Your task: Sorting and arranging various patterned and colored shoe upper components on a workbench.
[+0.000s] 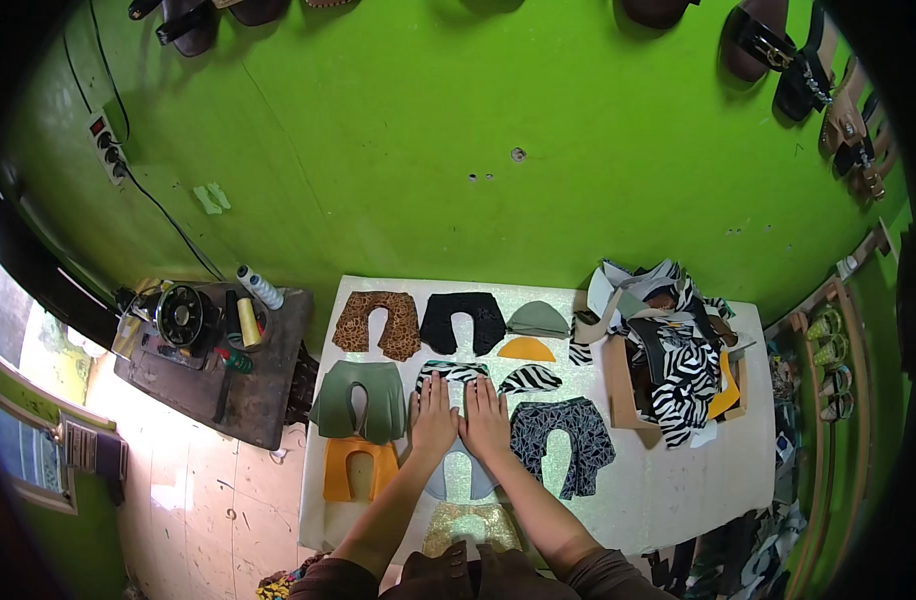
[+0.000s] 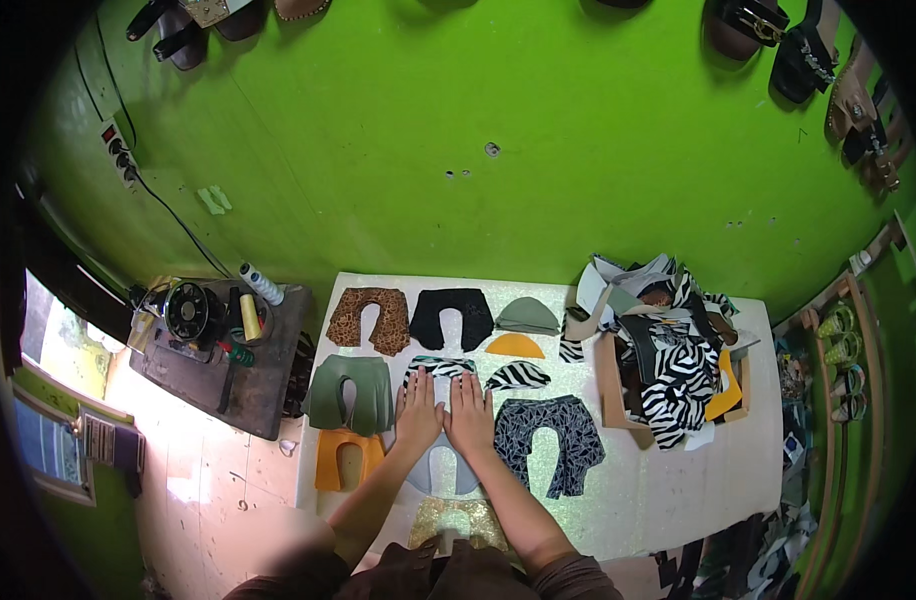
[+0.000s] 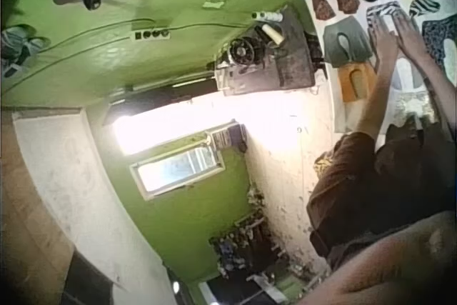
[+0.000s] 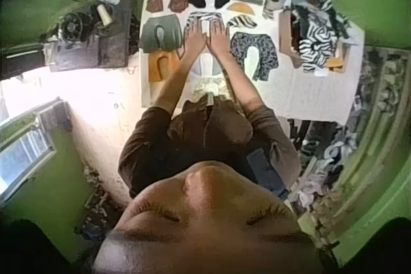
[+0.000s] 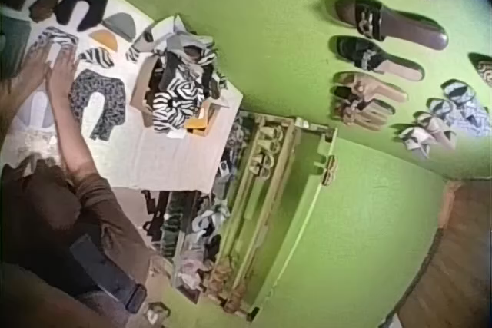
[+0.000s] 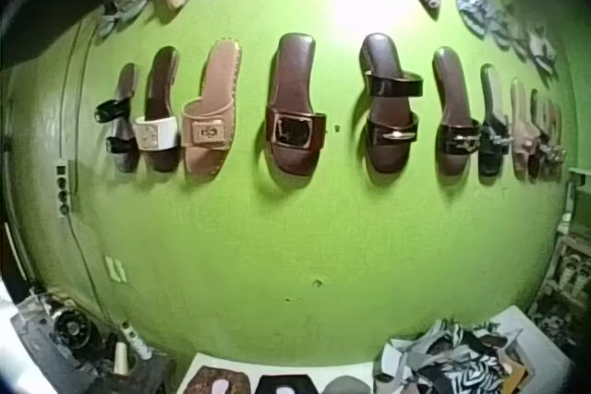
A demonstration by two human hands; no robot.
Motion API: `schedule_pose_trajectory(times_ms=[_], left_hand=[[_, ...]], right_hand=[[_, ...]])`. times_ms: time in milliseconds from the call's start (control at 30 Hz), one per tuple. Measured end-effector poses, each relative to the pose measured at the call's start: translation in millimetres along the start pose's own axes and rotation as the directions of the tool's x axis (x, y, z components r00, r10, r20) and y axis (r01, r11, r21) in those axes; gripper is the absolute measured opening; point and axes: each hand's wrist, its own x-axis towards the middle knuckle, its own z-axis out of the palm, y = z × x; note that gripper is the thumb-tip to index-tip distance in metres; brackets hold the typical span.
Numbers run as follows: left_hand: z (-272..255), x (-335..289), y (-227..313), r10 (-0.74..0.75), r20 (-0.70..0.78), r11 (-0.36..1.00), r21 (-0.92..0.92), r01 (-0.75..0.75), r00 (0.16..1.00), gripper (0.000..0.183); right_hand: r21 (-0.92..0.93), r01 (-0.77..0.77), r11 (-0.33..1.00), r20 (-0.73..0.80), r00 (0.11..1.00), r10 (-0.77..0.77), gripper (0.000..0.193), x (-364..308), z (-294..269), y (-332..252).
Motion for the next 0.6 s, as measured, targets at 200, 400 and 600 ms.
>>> schedule_pose_trajectory(times_ms=[200, 400, 600], left_hand=[[-6.1, -2.7, -1.4, 0.003, 0.016, 1.000, 0.027, -0.003, 1.000, 0.058], [-32.3, -8.5, 10.1, 0.170, -0.110, 0.985, -0.005, -0.172, 0.979, 0.050], [-61.3, -31.6, 41.8, 0.135, -0.143, 0.914, -0.365, -0.179, 0.981, 0.044]], right_hand=[[0.022, -0.019, 1.000, -0.033, 0.999, 0.019, 0.057, -0.6, 3.9, -2.5], [0.032, -0.045, 0.998, 0.145, 0.989, 0.040, 0.060, 0.7, -18.4, -5.7], [0.167, -0.029, 0.986, 0.076, 0.997, 0.016, 0.057, -29.1, -44.8, 0.7]])
